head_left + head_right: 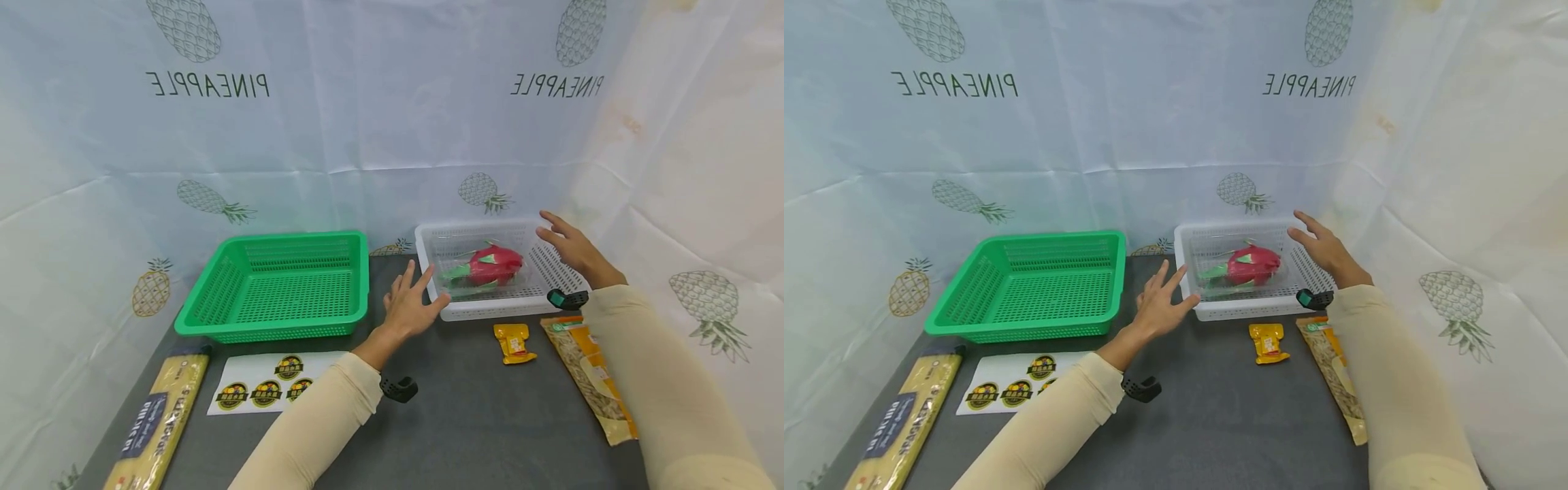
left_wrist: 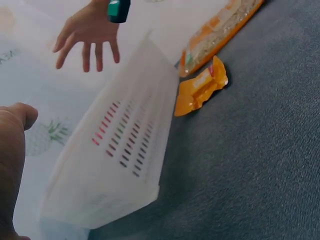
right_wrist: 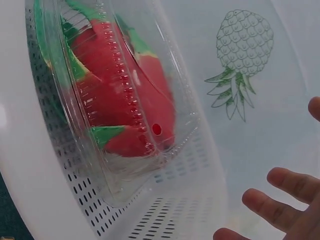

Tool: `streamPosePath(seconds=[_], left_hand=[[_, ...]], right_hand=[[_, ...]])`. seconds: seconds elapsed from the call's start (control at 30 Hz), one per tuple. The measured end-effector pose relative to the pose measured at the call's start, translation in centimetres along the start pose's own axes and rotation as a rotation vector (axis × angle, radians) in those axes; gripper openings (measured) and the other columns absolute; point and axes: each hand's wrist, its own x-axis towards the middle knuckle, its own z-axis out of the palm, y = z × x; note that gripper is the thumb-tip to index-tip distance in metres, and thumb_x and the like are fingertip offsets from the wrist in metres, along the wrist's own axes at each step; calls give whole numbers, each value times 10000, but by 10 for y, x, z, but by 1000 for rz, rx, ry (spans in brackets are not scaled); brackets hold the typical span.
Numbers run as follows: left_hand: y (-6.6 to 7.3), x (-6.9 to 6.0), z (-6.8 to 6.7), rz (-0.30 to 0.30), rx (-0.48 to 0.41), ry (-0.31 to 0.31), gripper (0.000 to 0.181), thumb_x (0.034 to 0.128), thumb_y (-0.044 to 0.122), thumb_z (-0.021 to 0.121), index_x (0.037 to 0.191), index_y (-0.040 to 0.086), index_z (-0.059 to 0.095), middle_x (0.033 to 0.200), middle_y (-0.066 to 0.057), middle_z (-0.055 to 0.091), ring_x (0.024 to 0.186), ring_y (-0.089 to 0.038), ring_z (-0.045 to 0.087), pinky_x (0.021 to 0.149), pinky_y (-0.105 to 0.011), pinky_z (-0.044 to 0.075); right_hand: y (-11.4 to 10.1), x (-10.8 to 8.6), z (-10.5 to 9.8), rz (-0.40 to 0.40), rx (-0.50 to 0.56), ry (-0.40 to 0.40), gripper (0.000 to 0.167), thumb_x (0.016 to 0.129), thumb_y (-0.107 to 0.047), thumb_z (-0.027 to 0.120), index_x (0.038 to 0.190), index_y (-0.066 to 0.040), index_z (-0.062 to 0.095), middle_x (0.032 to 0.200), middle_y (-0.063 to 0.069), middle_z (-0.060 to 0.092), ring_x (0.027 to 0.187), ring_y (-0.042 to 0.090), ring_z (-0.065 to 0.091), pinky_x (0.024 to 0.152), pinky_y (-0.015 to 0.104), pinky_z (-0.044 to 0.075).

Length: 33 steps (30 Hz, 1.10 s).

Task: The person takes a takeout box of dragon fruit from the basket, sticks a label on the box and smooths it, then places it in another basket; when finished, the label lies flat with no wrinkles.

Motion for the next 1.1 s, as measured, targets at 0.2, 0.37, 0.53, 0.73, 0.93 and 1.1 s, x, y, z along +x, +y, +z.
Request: streamPosePath(seconds=[0.2, 0.37, 0.53, 0.73, 0.93, 1.1], left_hand=[[1, 4, 10, -18, -2, -7, 724, 915, 610, 495, 1537, 298, 291, 1609, -8, 46, 1412, -391, 135, 1013, -686, 137], [2, 7, 19, -23, 14, -20, 729, 914, 620, 486, 1540, 312, 273, 1610, 0, 43, 1411, -396, 139, 1011, -688, 147], [0, 10, 25, -40, 32, -29, 728, 915, 637, 472, 1538, 316, 276, 1609, 4, 23, 1406, -416, 141, 1008, -692, 153], [-1, 11, 29, -47, 30, -17, 723, 915, 638, 469, 1533, 302, 299, 1609, 11, -6, 1411, -414, 120, 1008, -692, 148], [-3, 10, 33, -69, 12, -10, 730, 921, 602, 495, 1539, 272, 289, 1609, 11, 1, 1409, -418, 116, 1009, -696, 132], [-2, 10, 36, -70, 15, -3, 749, 916, 620, 482, 1542, 262, 278, 1609, 19, -2, 1412, -400, 120, 1008, -694, 138]], right_hand=[[4, 3, 6, 22, 19, -10, 741, 984, -550, 395, 1572, -243, 67, 1534, 308, 102, 1309, 569, 208, 933, 728, 262], [6, 1, 9, 28, 25, -17, 744, 982, -563, 386, 1572, -247, 61, 1542, 292, 104, 1328, 551, 190, 944, 720, 258], [8, 2, 9, 29, 31, -31, 741, 989, -553, 376, 1572, -230, 52, 1560, 268, 60, 1336, 552, 166, 936, 732, 249], [9, 3, 10, 27, 25, -44, 733, 993, -539, 379, 1571, -243, 39, 1562, 264, 44, 1338, 561, 145, 916, 748, 252], [12, 5, 13, 32, 42, -66, 737, 995, -529, 395, 1571, -239, 41, 1569, 249, 21, 1355, 551, 108, 910, 760, 236], [16, 6, 15, 39, 32, -62, 751, 984, -550, 403, 1572, -239, 54, 1569, 250, 23, 1357, 548, 105, 905, 760, 246]])
